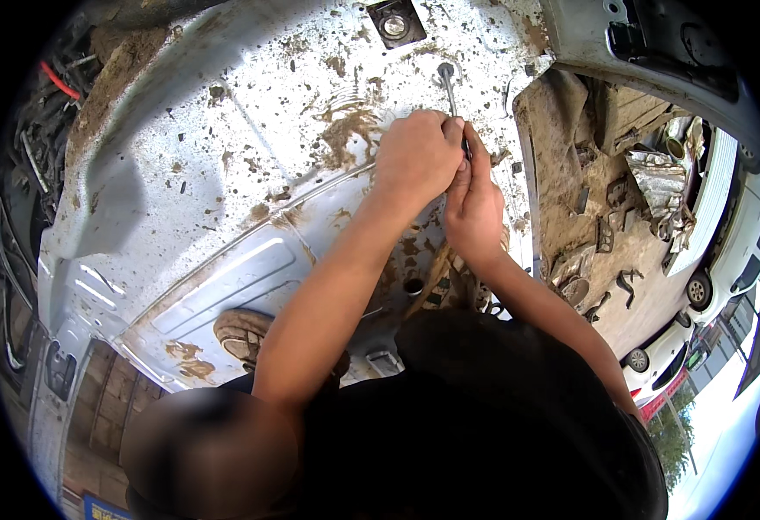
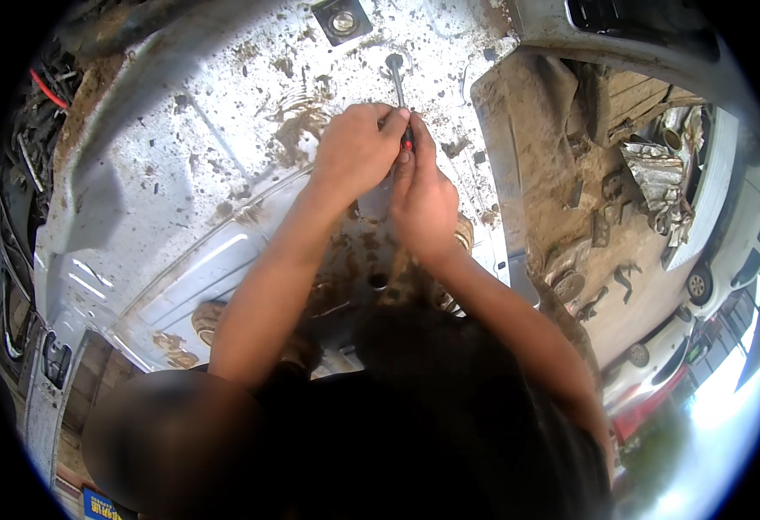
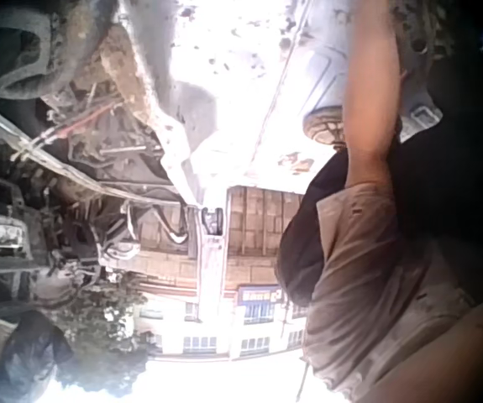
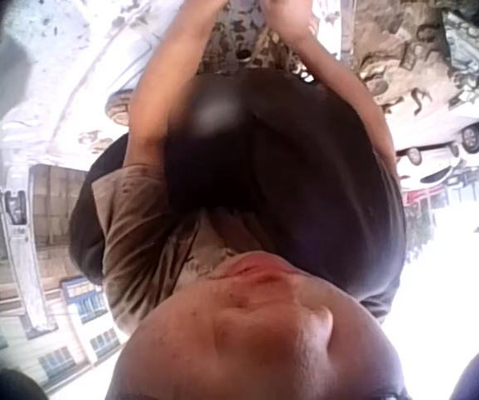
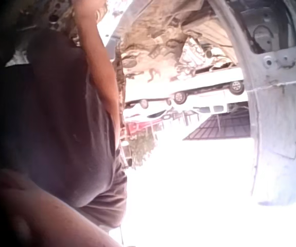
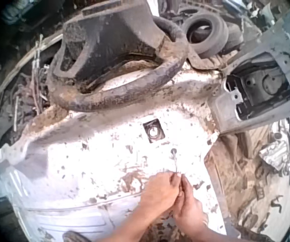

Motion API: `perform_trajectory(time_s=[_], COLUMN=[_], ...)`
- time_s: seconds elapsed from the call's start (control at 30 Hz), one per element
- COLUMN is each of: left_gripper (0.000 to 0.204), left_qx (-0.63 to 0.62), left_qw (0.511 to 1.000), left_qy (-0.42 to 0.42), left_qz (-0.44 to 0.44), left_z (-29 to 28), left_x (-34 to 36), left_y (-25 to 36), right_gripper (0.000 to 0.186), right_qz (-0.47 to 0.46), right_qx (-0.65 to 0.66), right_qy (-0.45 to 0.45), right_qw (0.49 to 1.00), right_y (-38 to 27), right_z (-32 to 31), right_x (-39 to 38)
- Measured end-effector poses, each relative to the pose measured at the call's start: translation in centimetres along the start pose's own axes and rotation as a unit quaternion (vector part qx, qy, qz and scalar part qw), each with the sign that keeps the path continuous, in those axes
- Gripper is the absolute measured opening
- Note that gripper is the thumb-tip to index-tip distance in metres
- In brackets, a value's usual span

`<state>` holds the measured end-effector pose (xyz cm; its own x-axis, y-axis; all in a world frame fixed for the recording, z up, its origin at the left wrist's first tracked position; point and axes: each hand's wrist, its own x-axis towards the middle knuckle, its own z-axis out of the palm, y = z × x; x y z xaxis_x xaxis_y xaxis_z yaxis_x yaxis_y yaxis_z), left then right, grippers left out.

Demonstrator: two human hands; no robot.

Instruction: The person uses a screwdriver and a socket wrench to remove fasteners and a metal bracket from the interior floor of a stripped vehicle. They repeatedly loosen screws, remove the bracket, and then reposition the tool to continue disassembly.

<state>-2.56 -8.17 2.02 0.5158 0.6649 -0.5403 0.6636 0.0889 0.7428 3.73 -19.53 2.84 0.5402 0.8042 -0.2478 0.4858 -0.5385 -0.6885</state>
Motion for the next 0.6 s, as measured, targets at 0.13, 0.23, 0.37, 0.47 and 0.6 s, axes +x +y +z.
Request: perform_trajectory(time_s=[0.13,0.23,0.37,0.47,0.6], left_gripper=[0.031,0.029,0.031,0.030,0.028], left_qx=[0.115,0.137,0.145,0.131,0.166], left_qw=[0.993,0.990,0.989,0.989,0.980], left_qy=[0.013,0.017,0.036,0.063,0.100], left_qz=[0.028,0.038,0.011,0.013,0.054], left_z=[-2.2,-2.4,-2.4,-3.0,-4.9], left_x=[-1.3,-1.2,-1.4,-0.9,0.0], left_y=[0.8,1.1,0.2,-1.8,-2.8], right_gripper=[0.047,0.050,0.054,0.052,0.049], right_qz=[-0.018,-0.038,0.040,0.012,0.023], right_qx=[-0.099,-0.168,-0.142,-0.132,-0.241], right_qy=[0.008,0.021,-0.060,-0.097,-0.193], right_qw=[0.995,0.985,0.987,0.986,0.951], right_y=[0.6,0.7,-0.9,-1.7,-4.7], right_z=[0.6,0.6,-1.0,-4.7,-11.0], right_x=[-0.1,0.1,0.8,2.3,4.3])
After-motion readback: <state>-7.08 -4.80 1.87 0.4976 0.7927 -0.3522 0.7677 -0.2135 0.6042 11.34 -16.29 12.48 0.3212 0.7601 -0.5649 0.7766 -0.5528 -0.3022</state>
